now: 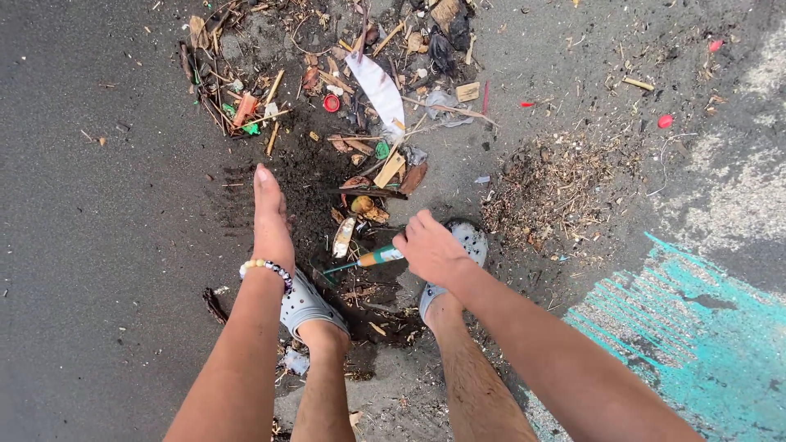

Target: Cleaning debris and trash from a beach using a small hand rake and a bag.

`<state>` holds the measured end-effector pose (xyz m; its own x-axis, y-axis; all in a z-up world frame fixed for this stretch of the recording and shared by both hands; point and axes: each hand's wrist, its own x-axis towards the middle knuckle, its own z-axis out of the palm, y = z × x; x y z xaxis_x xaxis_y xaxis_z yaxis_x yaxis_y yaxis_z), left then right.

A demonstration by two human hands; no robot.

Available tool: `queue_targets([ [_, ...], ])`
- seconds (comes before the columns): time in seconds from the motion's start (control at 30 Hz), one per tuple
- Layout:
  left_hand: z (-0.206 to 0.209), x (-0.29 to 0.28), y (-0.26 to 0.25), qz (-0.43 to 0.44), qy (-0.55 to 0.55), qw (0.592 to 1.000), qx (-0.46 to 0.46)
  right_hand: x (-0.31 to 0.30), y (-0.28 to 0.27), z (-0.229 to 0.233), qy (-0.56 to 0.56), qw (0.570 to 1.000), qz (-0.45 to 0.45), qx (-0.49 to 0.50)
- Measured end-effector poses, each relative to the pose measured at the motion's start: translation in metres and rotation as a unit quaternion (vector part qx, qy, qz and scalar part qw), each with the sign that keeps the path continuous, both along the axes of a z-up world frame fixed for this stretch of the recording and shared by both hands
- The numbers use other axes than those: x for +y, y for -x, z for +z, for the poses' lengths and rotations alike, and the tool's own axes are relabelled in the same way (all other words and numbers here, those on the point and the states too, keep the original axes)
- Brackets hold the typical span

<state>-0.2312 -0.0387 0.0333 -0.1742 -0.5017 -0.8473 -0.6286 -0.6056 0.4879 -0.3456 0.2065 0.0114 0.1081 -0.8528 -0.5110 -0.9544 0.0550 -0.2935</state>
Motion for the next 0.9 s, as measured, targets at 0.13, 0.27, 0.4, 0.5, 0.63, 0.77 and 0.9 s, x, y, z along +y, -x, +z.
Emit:
queue_targets([
  [0.13, -0.003, 0.002, -0.017, -0.020, 0.033, 0.998, 0.052, -0.010, 0.071, 0.029, -0.028, 0.995, 0.039, 0.084],
  [0.27, 0.007, -0.005, -0.011, -0.024, 0.047, 0.998, 0.045, 0.001, 0.134, 0.041, -0.041, 0.985, 0.044, 0.163],
  [0.4, 0.009, -0.012, -0.003, -0.024, 0.045, 0.998, 0.030, -0.006, 0.165, 0.070, -0.052, 0.996, 0.018, 0.075],
  [0.5, 0.010, -0.007, -0.006, -0.026, 0.035, 0.999, 0.011, -0.011, 0.176, 0.071, -0.042, 0.997, -0.012, 0.059],
  [0.63, 0.000, 0.007, -0.013, -0.034, 0.024, 0.999, -0.009, -0.037, 0.185, 0.062, -0.027, 0.990, -0.114, 0.083],
  [0.77, -0.008, 0.010, -0.015, -0.040, 0.037, 0.998, -0.014, -0.062, 0.146, 0.021, -0.040, 0.946, -0.319, 0.028],
  [0.9, -0.007, 0.004, -0.014, -0.053, 0.059, 0.997, -0.022, -0.070, 0.075, 0.008, -0.136, 0.843, -0.519, -0.038],
])
